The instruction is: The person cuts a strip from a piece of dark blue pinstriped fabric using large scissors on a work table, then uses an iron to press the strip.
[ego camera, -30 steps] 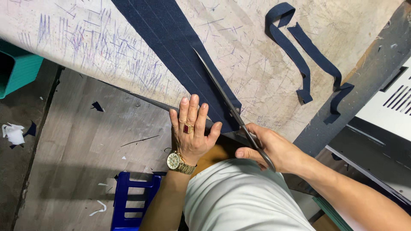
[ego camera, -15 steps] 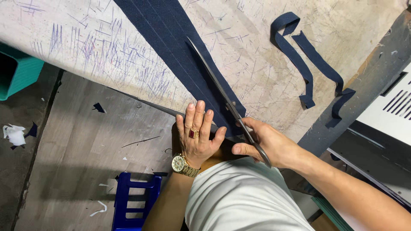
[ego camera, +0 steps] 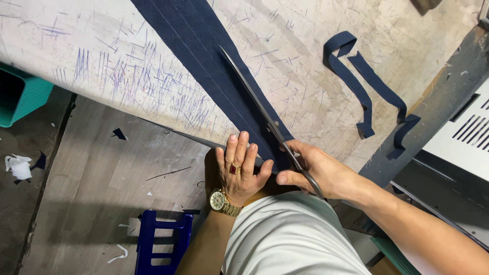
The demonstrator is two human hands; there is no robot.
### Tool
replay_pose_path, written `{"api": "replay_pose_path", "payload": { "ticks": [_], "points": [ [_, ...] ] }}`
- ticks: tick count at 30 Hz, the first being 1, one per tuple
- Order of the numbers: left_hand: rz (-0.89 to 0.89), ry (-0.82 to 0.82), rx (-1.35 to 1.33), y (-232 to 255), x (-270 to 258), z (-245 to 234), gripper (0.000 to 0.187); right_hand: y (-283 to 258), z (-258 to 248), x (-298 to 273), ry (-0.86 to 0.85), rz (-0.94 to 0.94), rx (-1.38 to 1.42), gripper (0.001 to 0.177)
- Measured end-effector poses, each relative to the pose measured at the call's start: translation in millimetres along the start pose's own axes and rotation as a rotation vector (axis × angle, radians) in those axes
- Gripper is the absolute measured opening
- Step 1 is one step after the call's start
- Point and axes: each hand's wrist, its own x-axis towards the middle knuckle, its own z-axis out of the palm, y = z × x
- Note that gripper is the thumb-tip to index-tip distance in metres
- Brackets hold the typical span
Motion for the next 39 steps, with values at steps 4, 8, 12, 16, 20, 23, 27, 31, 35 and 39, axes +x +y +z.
{"api": "replay_pose_path", "payload": {
  "ticks": [4,8,12,16,20,23,27,31,35,39],
  "points": [
    [-0.008,0.014,-0.012,-1,1,1,0.057,1,4,8,0.020,-0.014,0.014,0.065],
    [-0.004,0.020,-0.007,-1,1,1,0.057,-8,3,6,0.030,-0.041,0.068,0.057],
    [-0.008,0.037,-0.016,0,7,0,0.055,-6,0,5,-0.002,-0.025,0.089,0.048],
    [-0.009,0.035,-0.029,-1,3,1,0.057,-22,-8,2,-0.022,-0.039,0.056,0.052],
    [0.005,0.047,-0.023,-5,-3,5,0.057,-32,-6,12,0.005,-0.028,0.051,0.059],
    [0.005,0.038,-0.017,-7,-8,6,0.059,-42,-5,17,0.007,-0.030,0.050,0.061],
    [-0.015,0.026,-0.026,-6,-12,7,0.058,-41,-3,19,0.020,-0.017,0.061,0.060],
    [-0.017,0.024,-0.048,-3,2,-1,0.056,-56,-10,12,-0.008,-0.020,0.076,0.050],
    [-0.079,0.068,-0.082,-23,30,-14,0.052,-48,-18,16,-0.045,-0.014,0.070,0.053],
    [-0.106,0.135,0.065,-64,100,-34,0.048,-71,-19,19,-0.032,-0.034,0.078,0.058]
  ]
}}
